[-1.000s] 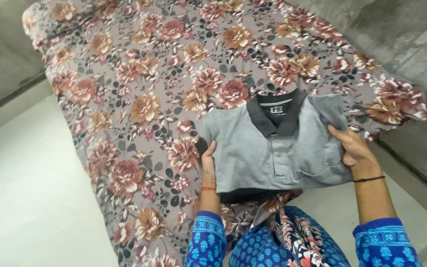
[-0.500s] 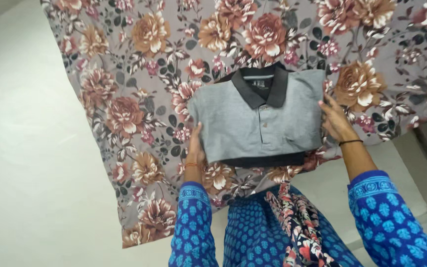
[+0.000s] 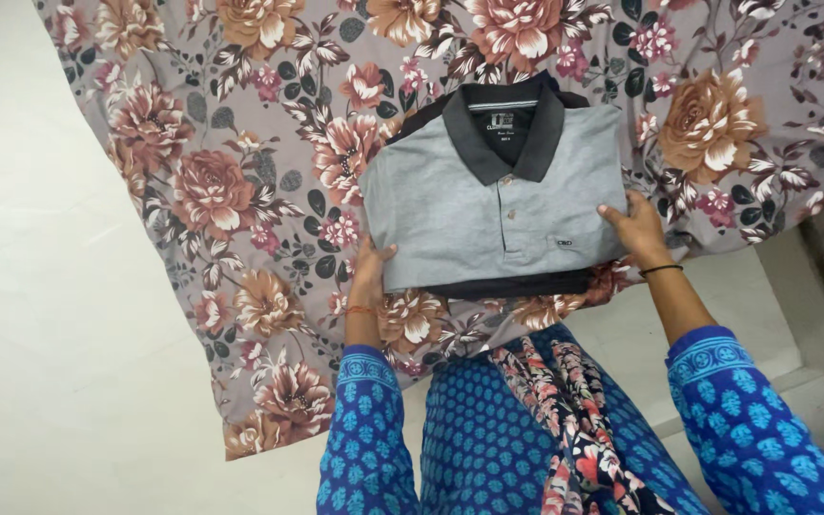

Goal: The person picks up folded shirts from a shelf one at a time, places them on a floral-patterned surface, and smooths them with both hands. The shirts include a dark blue, black, gray, navy with yellow text, light pink, orange, dark blue, green, and green checkered shirt.

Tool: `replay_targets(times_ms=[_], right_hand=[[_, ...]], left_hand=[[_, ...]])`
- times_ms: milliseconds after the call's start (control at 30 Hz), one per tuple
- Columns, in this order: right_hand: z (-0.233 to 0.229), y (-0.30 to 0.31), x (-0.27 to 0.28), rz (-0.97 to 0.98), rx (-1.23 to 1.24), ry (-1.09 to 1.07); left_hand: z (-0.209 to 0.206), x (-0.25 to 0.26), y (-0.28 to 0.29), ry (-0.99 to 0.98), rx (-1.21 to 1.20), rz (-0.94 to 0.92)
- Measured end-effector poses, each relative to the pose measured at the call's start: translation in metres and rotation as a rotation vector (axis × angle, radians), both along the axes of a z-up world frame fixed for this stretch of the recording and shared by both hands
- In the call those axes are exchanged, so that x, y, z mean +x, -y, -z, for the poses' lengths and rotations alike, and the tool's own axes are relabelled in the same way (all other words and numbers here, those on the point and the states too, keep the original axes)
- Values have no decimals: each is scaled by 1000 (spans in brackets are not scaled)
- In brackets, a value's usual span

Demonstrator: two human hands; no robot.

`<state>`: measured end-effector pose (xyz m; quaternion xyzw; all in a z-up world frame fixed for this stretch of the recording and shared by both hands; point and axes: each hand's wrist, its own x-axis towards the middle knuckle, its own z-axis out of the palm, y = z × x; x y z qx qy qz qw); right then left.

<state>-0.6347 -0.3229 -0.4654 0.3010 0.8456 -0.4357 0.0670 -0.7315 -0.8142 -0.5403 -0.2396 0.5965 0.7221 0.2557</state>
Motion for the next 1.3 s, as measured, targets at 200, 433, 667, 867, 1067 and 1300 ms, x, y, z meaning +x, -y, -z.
replay_targets(times_ms=[200, 433, 667, 867, 1067, 1300], right_hand=[[-29, 76, -1, -185, 690, -144], [-25, 123, 6, -497, 659, 32], [-34, 102, 27, -615, 709, 99], [-54, 91, 49, -518, 780, 12], [-94, 53, 62, -296, 798, -48], [-157, 0, 107, 22, 864, -86]], left_hand=[[-60, 21, -48, -431, -958, 95], [-79, 50, -133, -762, -1249, 669], [-67, 54, -127, -698, -1275, 770], [-99, 36, -163, -744, -1173, 732], [-166, 17, -253, -1164, -1029, 739], [-243, 67, -380, -1469, -695, 966]])
